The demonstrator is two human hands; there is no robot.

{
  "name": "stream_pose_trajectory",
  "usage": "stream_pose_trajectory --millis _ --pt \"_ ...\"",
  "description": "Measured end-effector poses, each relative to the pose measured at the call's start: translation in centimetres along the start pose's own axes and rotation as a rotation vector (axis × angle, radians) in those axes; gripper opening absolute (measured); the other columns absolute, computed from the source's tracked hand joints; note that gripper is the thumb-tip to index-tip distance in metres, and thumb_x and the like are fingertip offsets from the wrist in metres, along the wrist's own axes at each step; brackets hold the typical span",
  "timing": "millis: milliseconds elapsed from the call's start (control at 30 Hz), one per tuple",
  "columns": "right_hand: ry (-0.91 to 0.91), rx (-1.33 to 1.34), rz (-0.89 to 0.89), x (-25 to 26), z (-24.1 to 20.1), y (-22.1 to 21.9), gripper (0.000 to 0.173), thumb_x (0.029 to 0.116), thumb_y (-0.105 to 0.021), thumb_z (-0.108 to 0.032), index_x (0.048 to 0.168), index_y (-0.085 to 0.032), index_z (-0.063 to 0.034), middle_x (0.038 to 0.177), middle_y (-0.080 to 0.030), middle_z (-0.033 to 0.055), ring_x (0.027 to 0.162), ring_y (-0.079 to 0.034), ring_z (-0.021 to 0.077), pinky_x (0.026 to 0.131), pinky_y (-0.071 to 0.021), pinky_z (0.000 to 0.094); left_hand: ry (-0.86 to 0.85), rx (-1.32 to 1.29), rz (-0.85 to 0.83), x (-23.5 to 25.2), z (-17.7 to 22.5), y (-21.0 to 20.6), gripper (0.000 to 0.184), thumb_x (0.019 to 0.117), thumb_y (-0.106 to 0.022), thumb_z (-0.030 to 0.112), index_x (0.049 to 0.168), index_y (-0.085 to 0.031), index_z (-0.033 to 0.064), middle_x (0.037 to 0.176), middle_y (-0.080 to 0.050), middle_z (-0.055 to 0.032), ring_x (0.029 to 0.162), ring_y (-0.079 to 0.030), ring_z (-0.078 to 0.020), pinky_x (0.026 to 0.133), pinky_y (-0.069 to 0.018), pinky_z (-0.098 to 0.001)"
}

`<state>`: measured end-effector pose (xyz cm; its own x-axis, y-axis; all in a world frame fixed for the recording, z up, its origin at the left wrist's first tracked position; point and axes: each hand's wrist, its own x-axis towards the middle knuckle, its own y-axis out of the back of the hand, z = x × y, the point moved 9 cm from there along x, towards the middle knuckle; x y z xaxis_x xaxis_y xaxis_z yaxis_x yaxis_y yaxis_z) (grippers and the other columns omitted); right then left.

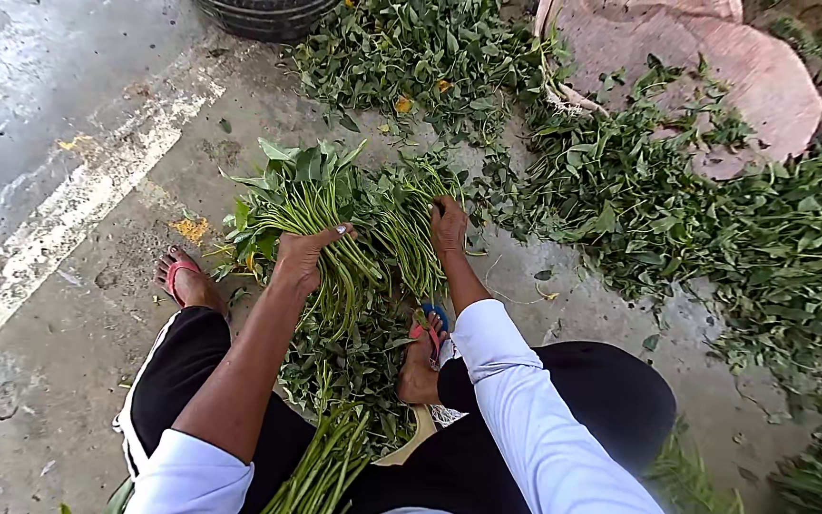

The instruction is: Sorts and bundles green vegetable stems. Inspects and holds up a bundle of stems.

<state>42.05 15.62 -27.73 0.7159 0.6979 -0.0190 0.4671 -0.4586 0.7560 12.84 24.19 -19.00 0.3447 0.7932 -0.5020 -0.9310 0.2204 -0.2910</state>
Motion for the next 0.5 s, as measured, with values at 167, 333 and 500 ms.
stream_pose_trajectory --millis 167,333,500 --pt "0.080 0.053 0.167 -0.7 -1.4 -1.3 0.027 0.1049 -0.053 -0.012 0.121 -0.068 0.0037 0.117 -0.071 0.0230 0.109 -0.069 0.0392 0.096 -0.0515 0.0570 -0.010 -0.008 0.006 0.1 -0.2 0.2 0.039 0.0846 -0.070 -0.014 0.121 -0.059 -0.0038 0.099 -0.075 -0.0166 0.091 -0.075 -0.0262 0.084 -0.0623 -0.0392" --pt "0.167 0.337 0.315 -0.5 -3.9 0.8 0.026 0.1049 -0.055 -0.012 0.121 -0.065 0.0065 0.105 -0.072 0.0199 0.092 -0.072 0.0277 0.087 -0.0584 0.0430 -0.047 -0.071 -0.004 0.1 0.3 0.5 0.042 0.0851 -0.070 -0.014 0.124 -0.060 -0.0039 0.100 -0.074 -0.0160 0.090 -0.074 -0.0267 0.085 -0.0627 -0.0412" --pt "0.115 -0.016 -0.010 1.0 -3.7 -1.4 0.028 0.1040 -0.056 -0.015 0.124 -0.067 0.0018 0.113 -0.072 0.0233 0.107 -0.070 0.0404 0.096 -0.0513 0.0601 -0.025 -0.081 -0.001 -0.3 0.6 0.1 0.038 0.0873 -0.068 -0.013 0.122 -0.058 -0.0039 0.103 -0.073 -0.0168 0.087 -0.075 -0.0278 0.080 -0.0645 -0.0408"
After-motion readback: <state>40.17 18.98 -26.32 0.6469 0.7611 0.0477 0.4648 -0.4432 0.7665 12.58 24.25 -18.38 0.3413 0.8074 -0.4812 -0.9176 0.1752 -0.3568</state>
